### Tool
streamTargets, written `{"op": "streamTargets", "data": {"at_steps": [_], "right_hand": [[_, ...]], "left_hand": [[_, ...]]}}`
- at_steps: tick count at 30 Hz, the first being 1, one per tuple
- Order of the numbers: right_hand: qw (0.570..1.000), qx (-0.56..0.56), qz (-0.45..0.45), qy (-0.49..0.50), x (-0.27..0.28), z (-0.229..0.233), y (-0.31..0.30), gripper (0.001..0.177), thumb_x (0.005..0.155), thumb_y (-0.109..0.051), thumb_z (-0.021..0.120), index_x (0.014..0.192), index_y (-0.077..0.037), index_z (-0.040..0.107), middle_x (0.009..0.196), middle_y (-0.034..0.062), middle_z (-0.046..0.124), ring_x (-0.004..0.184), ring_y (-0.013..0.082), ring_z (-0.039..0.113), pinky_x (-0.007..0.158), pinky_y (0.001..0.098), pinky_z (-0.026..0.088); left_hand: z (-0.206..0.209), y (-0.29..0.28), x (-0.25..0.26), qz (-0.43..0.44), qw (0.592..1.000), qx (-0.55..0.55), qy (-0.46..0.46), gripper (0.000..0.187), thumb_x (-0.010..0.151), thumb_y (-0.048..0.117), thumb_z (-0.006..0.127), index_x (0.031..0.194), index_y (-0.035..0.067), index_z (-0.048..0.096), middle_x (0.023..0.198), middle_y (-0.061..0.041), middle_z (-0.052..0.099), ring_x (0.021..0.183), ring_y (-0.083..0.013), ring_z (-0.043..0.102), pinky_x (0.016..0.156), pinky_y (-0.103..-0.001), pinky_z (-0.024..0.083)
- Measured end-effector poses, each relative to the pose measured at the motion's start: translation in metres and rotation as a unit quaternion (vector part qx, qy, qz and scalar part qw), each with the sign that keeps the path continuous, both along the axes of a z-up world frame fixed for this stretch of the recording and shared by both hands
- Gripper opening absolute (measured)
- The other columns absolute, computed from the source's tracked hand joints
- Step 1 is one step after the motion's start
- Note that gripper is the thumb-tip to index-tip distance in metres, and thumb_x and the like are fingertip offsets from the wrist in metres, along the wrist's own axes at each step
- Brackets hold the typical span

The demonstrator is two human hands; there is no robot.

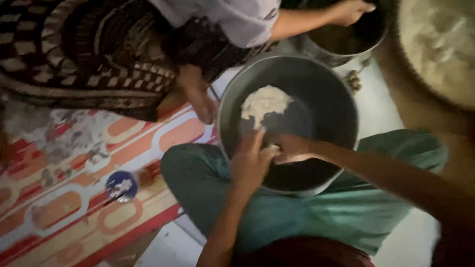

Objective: The person prepares dough balls by taking pieces of white dough, flattening them, filling them with small brown balls, and rolling them into spherical shapes.

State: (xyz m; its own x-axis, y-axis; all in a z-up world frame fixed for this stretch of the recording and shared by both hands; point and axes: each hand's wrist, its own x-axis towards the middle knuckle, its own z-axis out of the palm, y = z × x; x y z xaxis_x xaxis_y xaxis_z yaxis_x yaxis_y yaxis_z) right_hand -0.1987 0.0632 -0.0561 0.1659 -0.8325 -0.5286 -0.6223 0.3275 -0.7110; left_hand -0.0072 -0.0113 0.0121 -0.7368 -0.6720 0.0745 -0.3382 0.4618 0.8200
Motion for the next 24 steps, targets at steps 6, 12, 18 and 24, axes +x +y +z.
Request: {"op": "streamTargets", "data": {"at_steps": [6, 12, 18, 24], "right_hand": [[0.959, -0.178, -0.220, 0.003, 0.018, 0.081, 0.051, 0.055, 0.078, -0.020, 0.080, 0.127, -0.006, 0.059, 0.108, 0.0145, 0.074, 0.097, 0.0283, 0.076, 0.081, 0.0376, 0.059], [0.913, -0.237, -0.330, 0.027, 0.023, 0.082, 0.099, 0.035, 0.083, -0.017, 0.079, 0.115, -0.007, 0.072, 0.100, 0.0089, 0.078, 0.090, 0.0224, 0.077, 0.078, 0.0336, 0.060], [0.849, -0.279, -0.438, -0.091, 0.003, 0.072, 0.124, 0.049, 0.082, -0.018, 0.075, 0.127, -0.002, 0.064, 0.131, 0.0165, 0.063, 0.122, 0.0297, 0.059, 0.094, 0.0400, 0.052], [0.792, -0.356, -0.486, -0.096, 0.034, 0.042, 0.099, 0.050, 0.109, -0.025, 0.047, 0.157, -0.009, 0.046, 0.173, 0.0163, 0.025, 0.162, 0.0306, 0.018, 0.129, 0.0440, 0.010]], "left_hand": [[-0.008, 0.033, -0.014, -0.008, 0.962, 0.268, 0.053, 0.043, 0.108, 0.033, 0.046, 0.136, 0.001, 0.056, 0.090, -0.023, 0.070, 0.077, -0.0305, 0.070, 0.075, -0.044, 0.056], [-0.031, 0.070, -0.023, -0.021, 0.960, 0.277, 0.008, 0.038, 0.110, 0.035, 0.044, 0.116, 0.002, 0.061, 0.080, -0.007, 0.065, 0.071, -0.0212, 0.063, 0.065, -0.037, 0.051], [-0.047, 0.043, -0.029, 0.113, 0.708, 0.585, 0.378, 0.026, 0.110, 0.029, 0.056, 0.107, 0.005, 0.065, 0.095, -0.011, 0.068, 0.085, -0.0245, 0.066, 0.078, -0.040, 0.055], [-0.008, 0.112, -0.067, 0.214, 0.960, 0.116, 0.141, 0.027, 0.109, 0.031, 0.058, 0.127, 0.012, 0.058, 0.136, -0.013, 0.064, 0.129, -0.0250, 0.063, 0.111, -0.037, 0.052]]}}
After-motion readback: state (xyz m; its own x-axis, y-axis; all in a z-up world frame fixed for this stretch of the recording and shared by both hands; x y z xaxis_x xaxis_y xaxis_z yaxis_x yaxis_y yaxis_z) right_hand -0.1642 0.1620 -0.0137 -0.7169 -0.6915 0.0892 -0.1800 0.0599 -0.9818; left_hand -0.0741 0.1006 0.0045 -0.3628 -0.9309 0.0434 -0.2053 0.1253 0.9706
